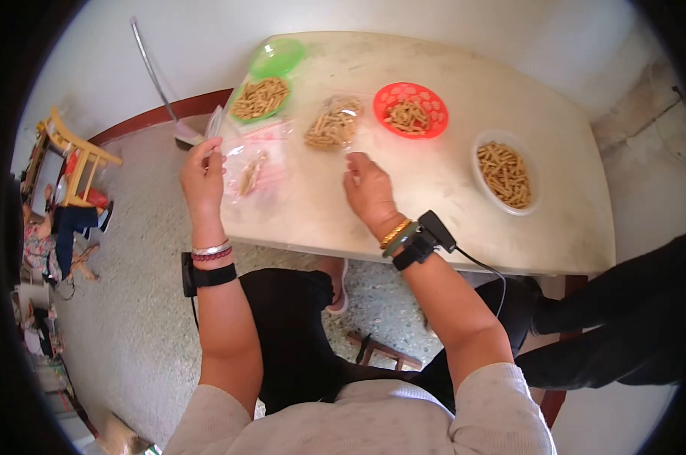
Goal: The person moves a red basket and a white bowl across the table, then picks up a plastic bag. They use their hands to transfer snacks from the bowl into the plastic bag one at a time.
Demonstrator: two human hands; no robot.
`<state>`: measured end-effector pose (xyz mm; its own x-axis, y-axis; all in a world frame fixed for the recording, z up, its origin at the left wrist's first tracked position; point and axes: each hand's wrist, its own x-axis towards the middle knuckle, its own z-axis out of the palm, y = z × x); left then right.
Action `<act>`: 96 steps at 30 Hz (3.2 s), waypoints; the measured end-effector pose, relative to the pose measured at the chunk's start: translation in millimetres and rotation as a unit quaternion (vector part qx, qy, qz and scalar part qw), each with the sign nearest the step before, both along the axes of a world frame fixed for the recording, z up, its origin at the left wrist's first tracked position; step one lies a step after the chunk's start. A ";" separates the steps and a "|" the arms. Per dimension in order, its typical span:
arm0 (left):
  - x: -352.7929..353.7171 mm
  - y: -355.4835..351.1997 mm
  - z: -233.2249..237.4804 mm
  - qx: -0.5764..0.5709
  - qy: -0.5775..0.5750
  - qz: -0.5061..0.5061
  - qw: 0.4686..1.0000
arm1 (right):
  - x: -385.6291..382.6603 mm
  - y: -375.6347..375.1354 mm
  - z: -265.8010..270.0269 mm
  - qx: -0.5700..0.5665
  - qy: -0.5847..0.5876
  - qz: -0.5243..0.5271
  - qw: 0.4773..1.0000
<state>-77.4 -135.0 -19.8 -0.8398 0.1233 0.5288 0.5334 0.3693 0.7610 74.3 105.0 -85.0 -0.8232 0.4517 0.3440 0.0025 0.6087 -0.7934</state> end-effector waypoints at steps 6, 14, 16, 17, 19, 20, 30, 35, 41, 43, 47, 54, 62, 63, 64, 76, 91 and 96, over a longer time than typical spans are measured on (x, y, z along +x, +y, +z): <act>0.4 8.2 -1.5 -0.031 0.010 -0.020 0.999 | 15.3 107.1 -6.9 0.004 -0.101 -0.159 0.982; -0.5 13.8 -4.1 -0.026 -0.007 -0.037 0.999 | -7.0 129.1 -37.7 -0.060 -0.113 -0.097 0.987; 0.9 16.7 -2.0 -0.021 -0.010 -0.038 0.999 | -6.1 117.9 -35.9 -0.065 -0.103 -0.088 0.989; 1.5 18.9 -0.2 -0.014 -0.010 -0.036 0.999 | -0.7 111.9 -31.9 -0.025 -0.107 -0.088 0.990; 2.1 20.5 -0.4 -0.019 -0.004 -0.037 0.999 | 13.4 98.7 -13.9 0.023 -0.114 -0.101 0.988; 2.5 21.0 -0.8 -0.026 0.002 -0.033 0.999 | 25.6 94.8 -0.8 0.025 -0.115 -0.109 0.987; -1.7 20.3 -4.8 -0.030 0.004 -0.046 0.998 | 144.7 133.3 29.4 -0.689 0.107 -0.320 0.641; 3.0 23.4 -4.9 -0.043 0.025 -0.050 0.998 | 156.9 173.0 7.7 -0.649 0.164 -0.353 0.653; 9.7 30.6 3.9 -0.014 0.016 -0.038 0.999 | 166.2 150.1 -3.3 -0.633 0.093 -0.307 0.705; 11.5 25.4 4.7 -0.050 0.036 -0.020 0.998 | 163.3 102.8 -4.5 -0.638 0.055 -0.270 0.719; 13.2 24.6 7.6 -0.089 0.013 0.007 0.996 | 150.8 26.7 9.1 -0.656 -0.006 -0.209 0.725; 9.9 19.2 3.7 -0.121 0.025 0.028 0.992 | 87.2 -44.6 24.4 -0.663 -0.039 -0.115 0.739; 19.3 20.2 9.7 -0.111 0.031 0.016 0.993 | 105.5 -44.8 36.2 -0.711 -0.084 -0.063 0.695; 20.6 20.0 10.3 -0.110 0.030 0.017 0.993 | 113.9 -42.2 40.5 -0.697 -0.161 -0.021 0.698; 21.1 20.3 10.9 -0.102 0.037 0.015 0.994 | 120.2 -39.7 46.7 -0.678 -0.236 0.022 0.695; 16.5 17.9 7.0 -0.144 0.032 0.044 0.988 | 159.4 -10.5 136.6 -0.290 -0.240 0.142 0.915; 34.0 20.6 11.1 -0.285 0.069 0.051 0.955 | 266.2 -152.6 -169.5 -0.077 -0.443 0.532 0.718; 35.8 -1.8 -16.9 -0.252 0.074 0.029 0.965 | 275.2 -122.3 -175.6 -0.215 -0.609 0.535 0.544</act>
<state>-41.6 -136.8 -36.6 -0.7729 0.3510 0.5287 0.5899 0.7045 0.3946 349.5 -17.2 -260.7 -0.1932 -0.6877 -0.6999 0.5135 0.5370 -0.6693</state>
